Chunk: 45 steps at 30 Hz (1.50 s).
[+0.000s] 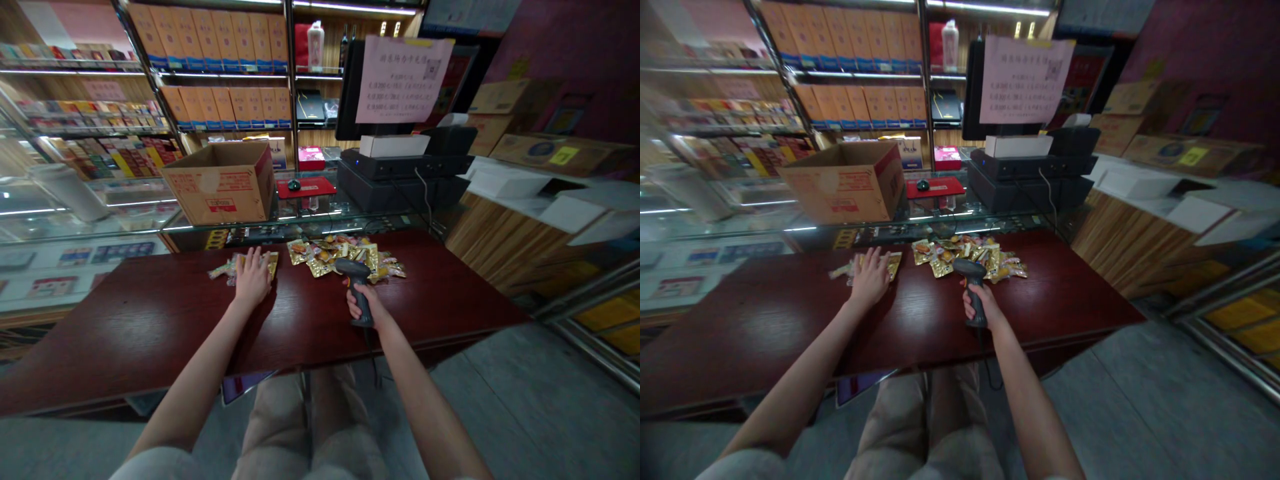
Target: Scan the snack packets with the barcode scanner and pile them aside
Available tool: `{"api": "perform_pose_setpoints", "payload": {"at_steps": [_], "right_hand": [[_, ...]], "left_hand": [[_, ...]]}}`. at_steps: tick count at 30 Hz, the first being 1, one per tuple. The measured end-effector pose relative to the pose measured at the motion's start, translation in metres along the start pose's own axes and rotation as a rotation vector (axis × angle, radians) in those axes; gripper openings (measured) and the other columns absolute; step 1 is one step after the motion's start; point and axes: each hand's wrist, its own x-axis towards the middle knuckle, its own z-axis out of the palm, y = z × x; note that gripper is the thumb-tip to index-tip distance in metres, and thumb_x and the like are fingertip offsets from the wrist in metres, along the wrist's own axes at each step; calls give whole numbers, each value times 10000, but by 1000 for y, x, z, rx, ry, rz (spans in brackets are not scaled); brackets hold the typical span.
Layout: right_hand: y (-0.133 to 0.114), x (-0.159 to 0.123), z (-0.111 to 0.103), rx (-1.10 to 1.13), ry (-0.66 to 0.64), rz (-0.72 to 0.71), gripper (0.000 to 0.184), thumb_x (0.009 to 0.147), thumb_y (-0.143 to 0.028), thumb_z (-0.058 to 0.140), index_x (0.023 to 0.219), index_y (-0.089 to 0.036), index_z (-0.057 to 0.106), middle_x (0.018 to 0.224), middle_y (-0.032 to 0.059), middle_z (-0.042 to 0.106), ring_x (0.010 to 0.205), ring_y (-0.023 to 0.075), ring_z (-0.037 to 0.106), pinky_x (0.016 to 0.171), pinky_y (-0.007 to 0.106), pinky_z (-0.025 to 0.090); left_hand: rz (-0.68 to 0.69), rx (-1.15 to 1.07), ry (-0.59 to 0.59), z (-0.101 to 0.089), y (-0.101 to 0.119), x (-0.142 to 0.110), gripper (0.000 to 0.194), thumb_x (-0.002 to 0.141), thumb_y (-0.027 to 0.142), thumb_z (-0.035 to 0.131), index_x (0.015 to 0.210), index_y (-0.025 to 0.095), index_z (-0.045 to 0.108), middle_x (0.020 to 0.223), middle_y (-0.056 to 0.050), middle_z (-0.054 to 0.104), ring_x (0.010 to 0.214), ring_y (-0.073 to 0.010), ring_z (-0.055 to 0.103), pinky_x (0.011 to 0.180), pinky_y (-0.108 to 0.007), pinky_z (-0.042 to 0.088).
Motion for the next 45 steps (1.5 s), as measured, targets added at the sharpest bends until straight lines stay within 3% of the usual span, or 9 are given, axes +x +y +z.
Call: {"api": "perform_pose_setpoints", "payload": {"at_steps": [9,13,17,20,23,29,32,37,45], "right_hand": [[0,-3,0,-21,35,-6,353,803,-426,658,1043,-214,511,575,-95,512,327,62,383,322,206,314],[-1,-2,3,-33,41,6,365,795,-428,666,1043,-207,514,570,-93,513,324,65,385,317,210,310],[-2,-1,3,-39,47,22,378,785,-434,679,1039,-207,515,566,-90,521,327,67,390,320,210,309],[-2,-1,1,-30,51,28,386,783,-443,680,1041,-211,511,566,-89,521,329,68,391,323,208,304],[-1,0,-1,-21,58,23,402,777,-445,680,1055,-210,509,562,-92,510,331,70,393,323,207,300],[-2,4,-2,-32,55,31,409,771,-443,683,1053,-205,505,557,-92,511,332,73,391,323,206,303],[-2,5,-2,-40,40,38,388,781,-436,674,1045,-204,511,560,-91,514,336,73,396,326,206,308],[-2,6,-2,-41,25,20,367,783,-447,671,1014,-207,517,553,-92,515,336,70,390,329,204,312],[-4,4,0,-50,1,24,362,795,-430,669,1036,-200,527,554,-94,513,329,65,386,323,197,299]], "left_hand": [[-92,130,-241,22,-7,6,390,924,378,479,1250,282,670,1418,-181,562,1482,-433,203,1011,-832,-13],[-98,150,-239,15,-12,15,398,835,502,611,1092,222,730,1351,-205,605,1426,-507,267,1052,-792,-34],[-36,17,-112,28,20,44,433,882,495,555,1080,137,698,1260,-251,633,1383,-454,363,1135,-688,31],[-160,-132,-151,51,53,66,543,843,548,599,1120,85,660,1189,-295,636,1261,-461,474,1104,-638,214],[-355,-177,-236,69,72,79,682,750,586,689,1167,49,624,1292,-349,543,1267,-507,441,1058,-652,259],[-465,-273,-283,78,60,88,738,537,444,862,1136,101,597,1365,-327,489,1302,-510,411,1053,-619,280],[-462,-374,-269,74,51,86,620,509,307,851,1048,152,588,1275,-276,577,1292,-490,449,1029,-591,331],[-377,-478,-215,59,50,67,334,765,206,625,1080,161,524,1049,-217,671,1095,-380,630,918,-461,449],[-151,-739,83,34,60,13,376,841,192,545,1206,160,458,1065,-169,672,967,-300,664,898,-415,487]]}}
